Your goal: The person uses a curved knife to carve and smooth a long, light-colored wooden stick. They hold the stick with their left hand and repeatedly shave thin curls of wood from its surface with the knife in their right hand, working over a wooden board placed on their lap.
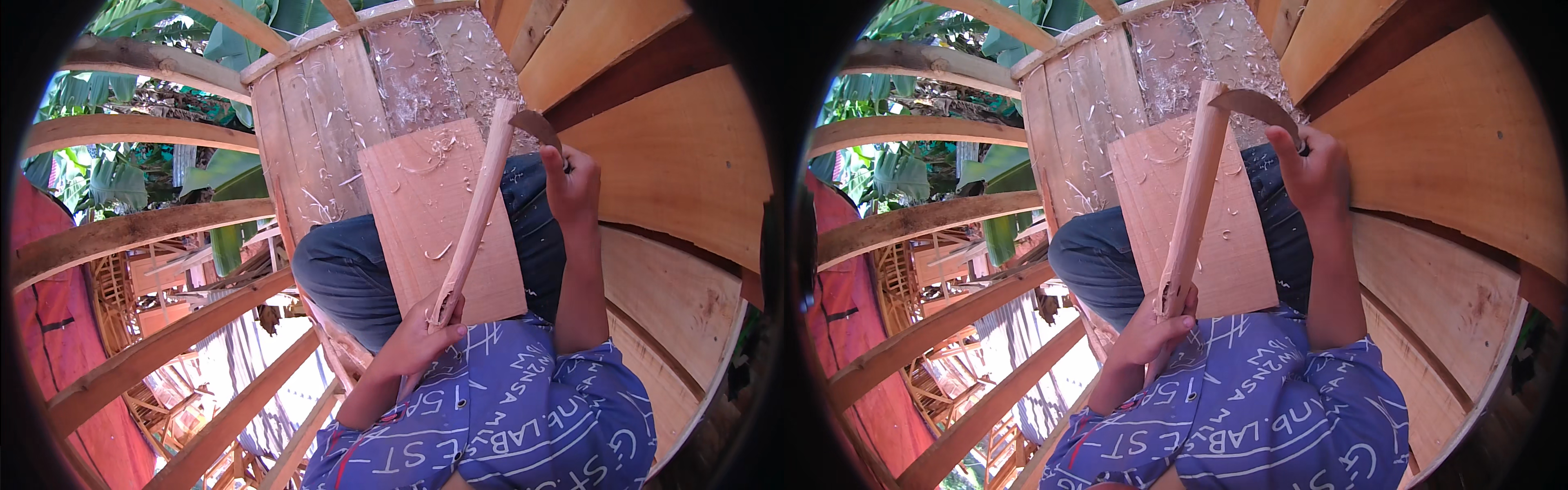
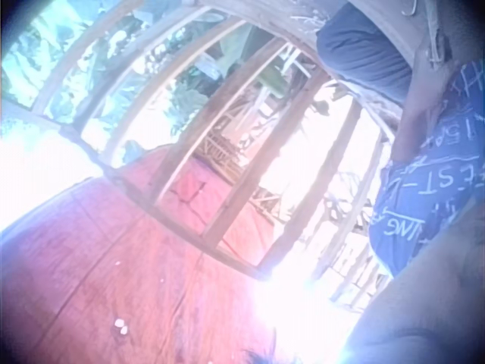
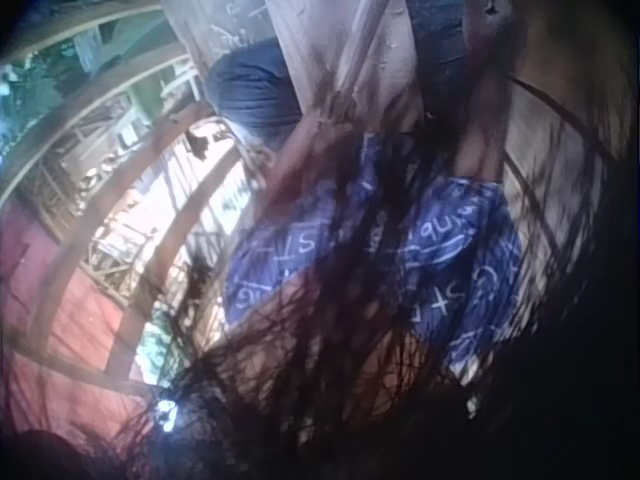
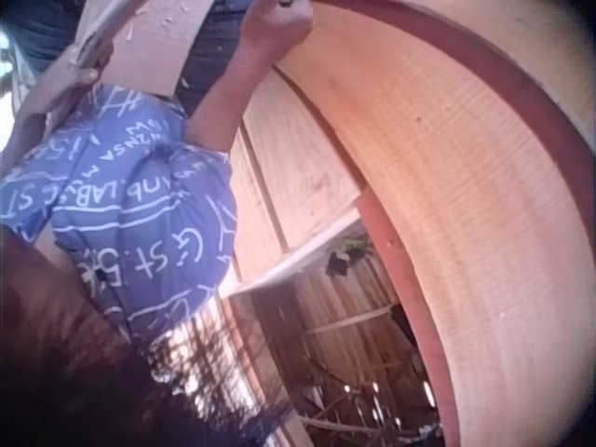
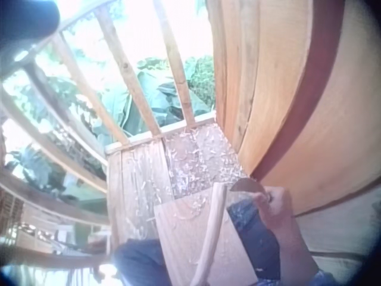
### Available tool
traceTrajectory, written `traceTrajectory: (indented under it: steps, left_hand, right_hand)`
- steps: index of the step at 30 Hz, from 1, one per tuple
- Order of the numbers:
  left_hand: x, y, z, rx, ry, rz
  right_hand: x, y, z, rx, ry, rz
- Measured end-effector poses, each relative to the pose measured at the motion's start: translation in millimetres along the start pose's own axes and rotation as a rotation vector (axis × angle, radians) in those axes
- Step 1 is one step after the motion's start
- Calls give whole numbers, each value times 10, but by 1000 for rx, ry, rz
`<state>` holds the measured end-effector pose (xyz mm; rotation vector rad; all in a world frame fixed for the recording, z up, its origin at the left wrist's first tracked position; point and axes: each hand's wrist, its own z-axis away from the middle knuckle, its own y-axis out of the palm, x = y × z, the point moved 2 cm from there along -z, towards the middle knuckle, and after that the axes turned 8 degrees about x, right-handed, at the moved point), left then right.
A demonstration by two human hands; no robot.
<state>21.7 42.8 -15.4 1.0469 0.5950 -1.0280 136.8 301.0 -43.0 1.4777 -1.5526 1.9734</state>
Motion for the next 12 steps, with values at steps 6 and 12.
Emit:
traceTrajectory:
  steps: [6,12]
  left_hand:
    - [-212,-220,79,-212,-88,63]
    - [-211,-109,2,-291,-73,-49]
  right_hand:
    - [421,31,258,279,-213,203]
    - [539,405,653,465,-244,151]
